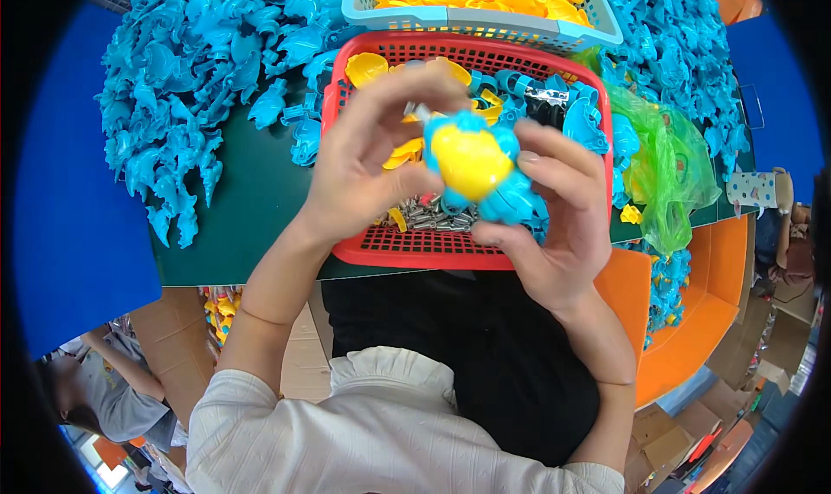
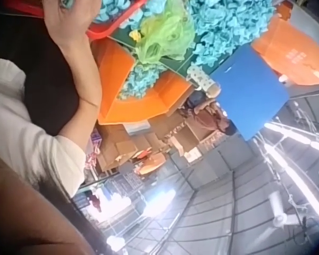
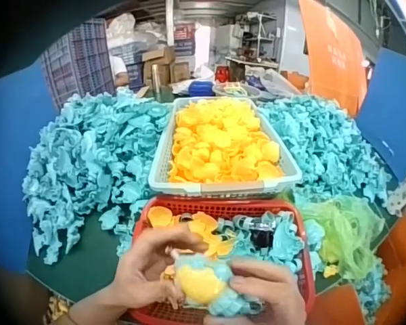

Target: Assembling plastic toy animals from colored components at a workstation.

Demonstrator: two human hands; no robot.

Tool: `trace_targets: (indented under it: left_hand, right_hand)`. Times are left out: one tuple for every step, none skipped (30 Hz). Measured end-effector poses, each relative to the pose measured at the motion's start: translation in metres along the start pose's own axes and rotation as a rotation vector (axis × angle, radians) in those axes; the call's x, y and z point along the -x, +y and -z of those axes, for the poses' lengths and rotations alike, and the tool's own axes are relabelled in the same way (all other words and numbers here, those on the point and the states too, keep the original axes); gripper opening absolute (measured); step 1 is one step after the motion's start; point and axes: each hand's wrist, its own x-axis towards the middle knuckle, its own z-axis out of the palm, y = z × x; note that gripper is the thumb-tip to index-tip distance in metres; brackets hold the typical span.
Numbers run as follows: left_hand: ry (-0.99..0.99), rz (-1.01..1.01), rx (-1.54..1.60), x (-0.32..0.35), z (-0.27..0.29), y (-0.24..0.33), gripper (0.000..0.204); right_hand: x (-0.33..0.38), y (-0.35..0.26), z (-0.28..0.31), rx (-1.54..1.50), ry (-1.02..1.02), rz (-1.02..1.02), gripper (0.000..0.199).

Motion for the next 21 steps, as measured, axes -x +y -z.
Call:
trace_targets:
  left_hand:
    - [0.034,0.045,0.005,0.0,0.005,-0.003,0.065]
    - [0.068,0.09,0.009,0.001,0.009,-0.004,0.064]
    - [0.066,0.091,0.01,0.001,0.01,-0.004,0.064]
    - [0.068,0.124,-0.027,0.003,0.011,-0.003,0.062]
    - [0.07,0.158,-0.063,0.004,0.011,-0.002,0.06]
    - [0.071,0.159,-0.062,0.003,0.01,0.0,0.06]
    - [0.147,0.23,-0.047,0.0,0.005,0.005,0.06]
    - [0.223,0.301,-0.03,-0.002,0.001,0.009,0.061]
    - [0.225,0.304,-0.029,-0.003,-0.003,0.01,0.061]
    - [0.196,0.305,-0.064,-0.002,-0.007,0.012,0.064]
    - [0.166,0.305,-0.098,-0.001,-0.01,0.012,0.067]
    - [0.166,0.309,-0.097,0.002,-0.009,0.011,0.067]
    - [0.036,0.255,-0.142,0.006,-0.005,0.01,0.07]
    - [-0.095,0.2,-0.186,0.009,-0.003,0.007,0.074]
    - [-0.07,0.049,-0.306,0.008,0.0,-0.001,0.077]
    - [-0.071,0.052,-0.305,0.007,0.002,-0.002,0.077]
    - [-0.077,0.021,-0.372,0.006,0.004,-0.002,0.075]
    - [-0.082,-0.011,-0.438,0.006,0.005,-0.001,0.073]
    - [-0.082,-0.007,-0.435,0.005,0.005,0.001,0.073]
    - [-0.133,0.017,-0.482,0.005,0.004,0.005,0.077]
    - [-0.184,0.04,-0.529,0.005,0.003,0.008,0.08]
  right_hand:
    - [-0.003,0.003,-0.004,-0.021,0.023,-0.013,0.063]
    - [-0.005,0.003,-0.007,-0.043,0.046,-0.026,0.058]
    - [-0.007,0.0,-0.008,-0.09,0.039,-0.1,0.052]
    - [-0.008,-0.001,-0.01,-0.091,0.039,-0.101,0.052]
    - [-0.009,-0.001,-0.012,-0.185,0.061,-0.146,0.05]
    - [-0.01,-0.001,-0.013,-0.278,0.082,-0.192,0.047]
    - [-0.008,0.001,-0.012,-0.28,0.08,-0.194,0.047]
    - [-0.005,0.005,-0.01,-0.172,0.011,-0.183,0.046]
    - [-0.004,0.008,-0.009,-0.065,-0.057,-0.172,0.045]
    - [-0.005,0.009,-0.01,-0.066,-0.058,-0.176,0.045]
    - [-0.006,0.01,-0.013,-0.126,0.059,-0.179,0.044]
    - [-0.008,0.01,-0.016,-0.185,0.178,-0.183,0.044]
    - [-0.013,0.006,-0.016,-0.189,0.211,-0.19,0.046]
    - [-0.016,0.002,-0.015,-0.188,0.21,-0.192,0.046]
    - [-0.017,-0.001,-0.012,-0.096,0.101,-0.202,0.05]
    - [-0.016,-0.001,-0.009,-0.004,-0.008,-0.212,0.054]
    - [-0.014,0.002,-0.005,0.092,-0.078,-0.203,0.064]
    - [-0.013,0.002,-0.003,0.092,-0.078,-0.206,0.064]
    - [-0.012,0.002,0.001,0.083,-0.1,-0.201,0.064]
    - [-0.012,0.001,0.005,0.074,-0.123,-0.195,0.065]
    - [-0.011,0.0,0.008,0.116,-0.162,-0.164,0.067]
